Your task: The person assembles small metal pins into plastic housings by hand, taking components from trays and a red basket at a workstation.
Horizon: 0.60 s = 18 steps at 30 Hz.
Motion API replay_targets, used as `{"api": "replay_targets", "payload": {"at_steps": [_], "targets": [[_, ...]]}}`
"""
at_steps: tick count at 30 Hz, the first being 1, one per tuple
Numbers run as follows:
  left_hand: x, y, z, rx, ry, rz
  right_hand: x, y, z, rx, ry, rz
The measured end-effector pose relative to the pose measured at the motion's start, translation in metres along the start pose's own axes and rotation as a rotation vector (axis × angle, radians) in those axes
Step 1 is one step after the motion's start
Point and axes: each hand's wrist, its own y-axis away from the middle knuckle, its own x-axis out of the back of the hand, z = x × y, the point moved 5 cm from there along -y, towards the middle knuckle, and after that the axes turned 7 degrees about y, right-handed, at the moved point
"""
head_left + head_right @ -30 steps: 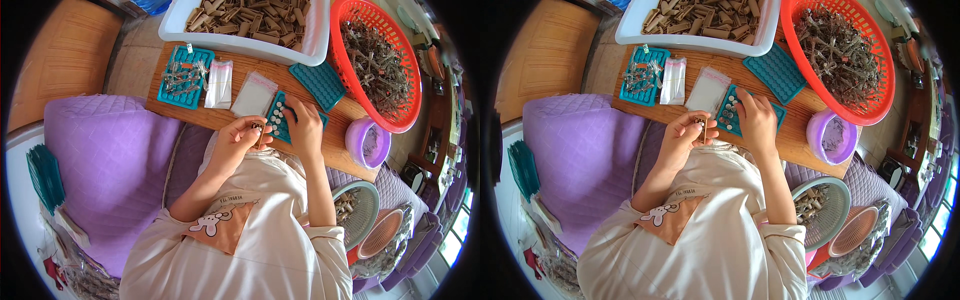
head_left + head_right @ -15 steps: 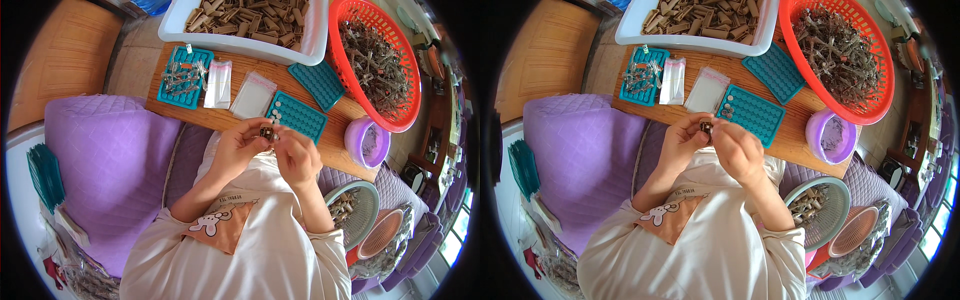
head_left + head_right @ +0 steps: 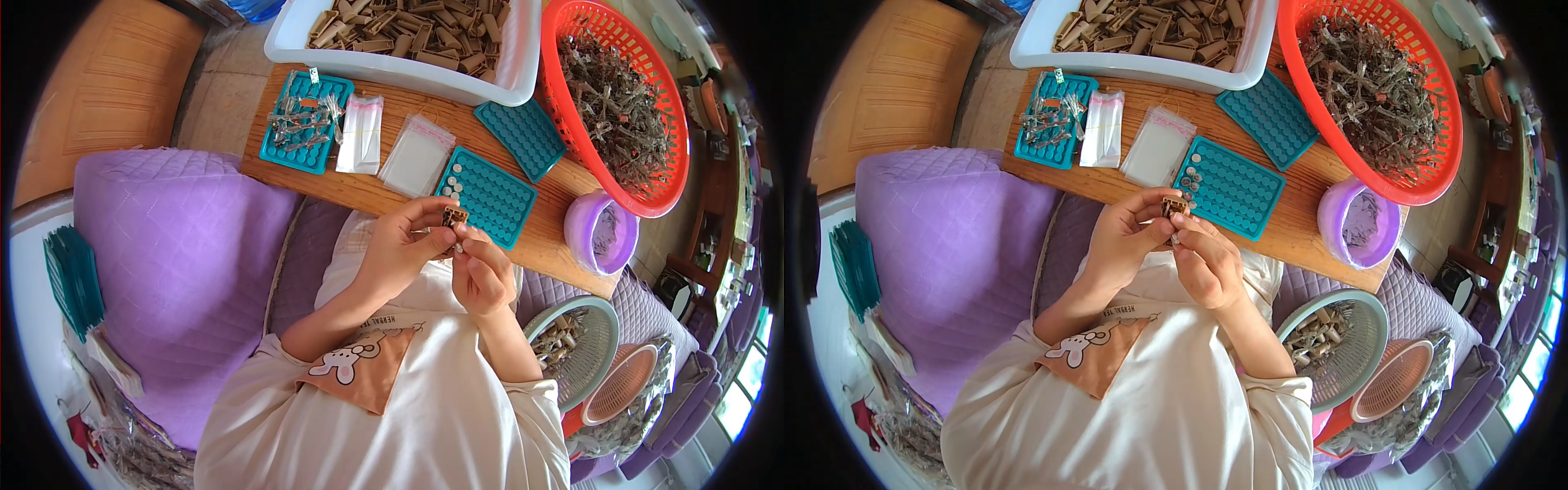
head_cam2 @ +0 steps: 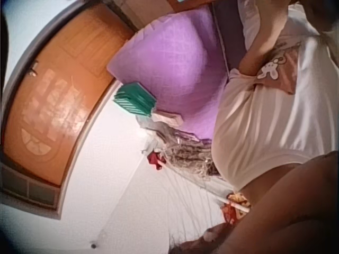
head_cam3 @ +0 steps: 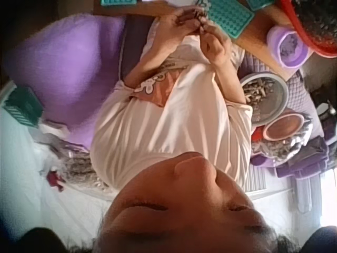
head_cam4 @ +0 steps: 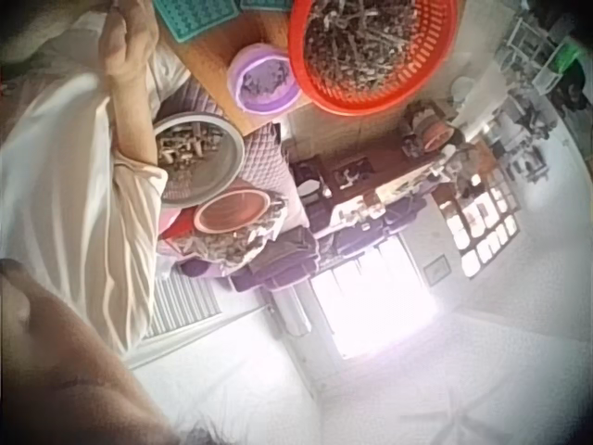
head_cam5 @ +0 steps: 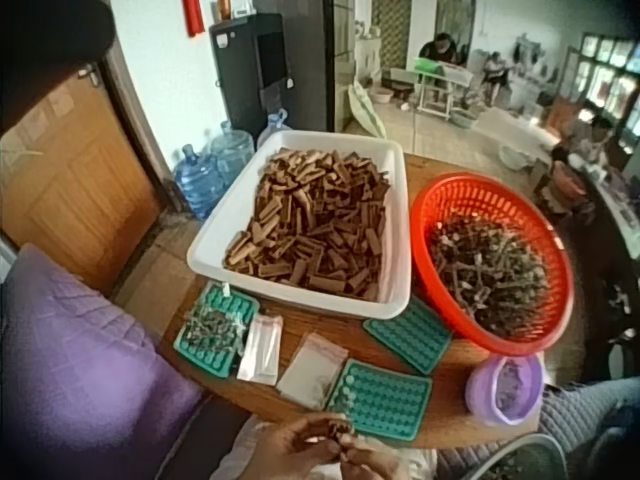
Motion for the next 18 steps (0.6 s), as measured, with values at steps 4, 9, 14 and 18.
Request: {"api": "replay_targets", "payload": {"at_steps": [4, 9, 14, 18], "targets": [[0.0, 0.003, 0.0, -0.008, 0.02, -0.015, 0.005, -0.001, 0.005, -0.153, -0.016, 0.015], [-0.001, 0.003, 0.0, 0.012, -0.058, -0.032, 0.006, -0.023, 0.006, -0.166, 0.192, -0.038], [0.015, -0.004, -0.004, 0.009, -0.014, 0.055, -0.009, -0.028, 0.009, -0.063, 0.222, -0.355], [0.024, -0.003, 0.0, 0.005, -0.027, 0.095, -0.011, -0.023, 0.043, -0.452, 0.144, -0.263]]}}
